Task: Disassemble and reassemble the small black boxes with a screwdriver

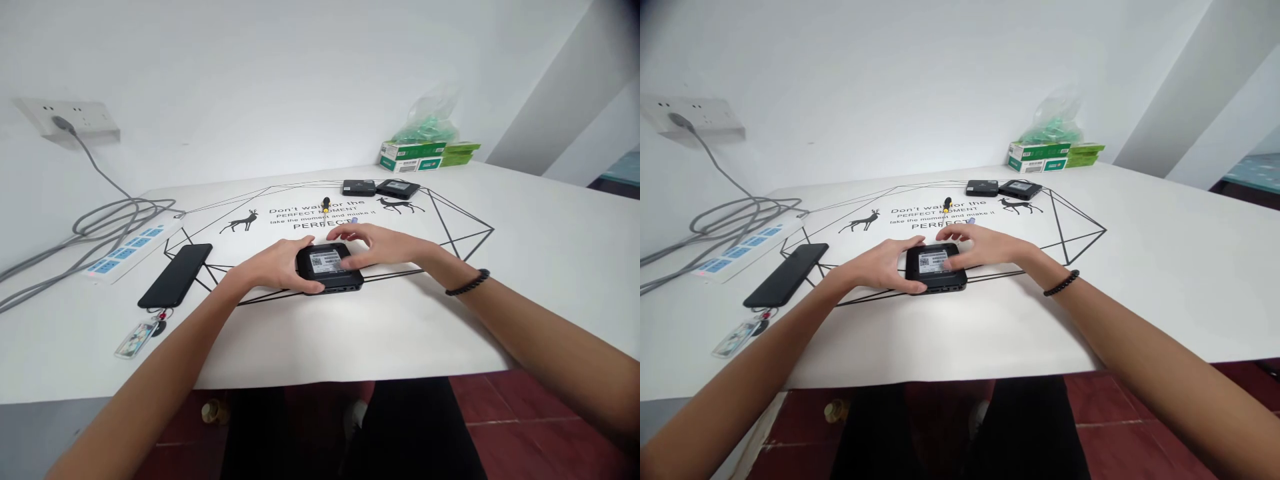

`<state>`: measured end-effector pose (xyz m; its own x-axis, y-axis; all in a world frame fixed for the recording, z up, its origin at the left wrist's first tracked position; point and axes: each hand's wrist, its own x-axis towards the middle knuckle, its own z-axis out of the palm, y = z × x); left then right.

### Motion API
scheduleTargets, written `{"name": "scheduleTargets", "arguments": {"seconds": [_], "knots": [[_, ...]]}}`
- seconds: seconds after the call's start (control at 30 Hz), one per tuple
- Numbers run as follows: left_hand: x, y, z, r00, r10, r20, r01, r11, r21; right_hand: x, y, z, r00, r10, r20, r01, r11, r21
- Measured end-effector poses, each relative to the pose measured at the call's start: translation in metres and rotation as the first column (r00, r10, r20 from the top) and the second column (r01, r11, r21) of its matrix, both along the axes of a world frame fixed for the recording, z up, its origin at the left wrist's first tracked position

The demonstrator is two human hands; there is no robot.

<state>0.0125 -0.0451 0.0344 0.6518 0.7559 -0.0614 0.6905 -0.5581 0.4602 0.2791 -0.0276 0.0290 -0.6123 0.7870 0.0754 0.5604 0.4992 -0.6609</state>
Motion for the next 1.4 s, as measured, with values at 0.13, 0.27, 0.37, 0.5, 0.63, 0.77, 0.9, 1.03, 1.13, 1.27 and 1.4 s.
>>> {"name": "scheduleTargets", "arguments": {"seconds": [0.13,0.27,0.37,0.5,0.63,0.77,0.9,1.03,1.13,1.27,1.4], "knots": [[0.0,-0.001,0.001,1.0,0.007,-0.024,-0.007,1.0,0.005,-0.014,0.051,-0.003,0.884,-0.467,-0.024,0.467,0.884,-0.014],[0.0,-0.002,0.002,1.0,0.012,-0.023,-0.012,1.0,0.001,-0.036,0.116,-0.001,0.775,-0.63,0.06,0.632,0.774,-0.033],[-0.001,-0.002,0.002,1.0,0.009,-0.018,-0.009,1.0,-0.001,-0.052,0.15,-0.002,0.738,-0.669,0.089,0.674,0.737,-0.049],[-0.001,-0.001,0.001,1.0,-0.003,-0.002,0.003,1.0,-0.004,-0.065,0.169,-0.008,0.723,-0.685,0.091,0.69,0.722,-0.047],[-0.001,0.0,0.001,1.0,-0.012,-0.02,0.012,1.0,-0.005,-0.061,0.165,-0.002,0.738,-0.672,0.062,0.674,0.728,-0.126],[-0.001,-0.001,0.003,1.0,-0.014,-0.028,0.013,1.0,-0.015,-0.039,0.127,0.023,0.772,-0.634,-0.044,0.622,0.769,-0.15],[0.0,-0.002,0.006,0.999,-0.025,-0.036,0.024,1.0,-0.013,-0.017,0.048,0.05,0.804,-0.514,-0.299,0.524,0.85,-0.053],[0.001,-0.002,0.006,0.999,-0.017,-0.044,0.018,1.0,0.012,-0.013,-0.025,0.066,0.834,-0.479,-0.273,0.508,0.861,0.04],[0.002,-0.003,0.008,0.999,-0.003,-0.048,0.004,1.0,0.021,-0.016,-0.049,0.068,0.846,-0.444,-0.294,0.49,0.866,0.104],[0.002,-0.005,0.01,0.999,-0.004,-0.037,0.004,1.0,0.013,-0.017,-0.055,0.068,0.857,-0.437,-0.273,0.491,0.854,0.174],[0.003,-0.005,0.01,0.999,0.008,-0.036,-0.008,1.0,0.01,-0.015,-0.058,0.069,0.855,-0.454,-0.252,0.502,0.847,0.178]]}}
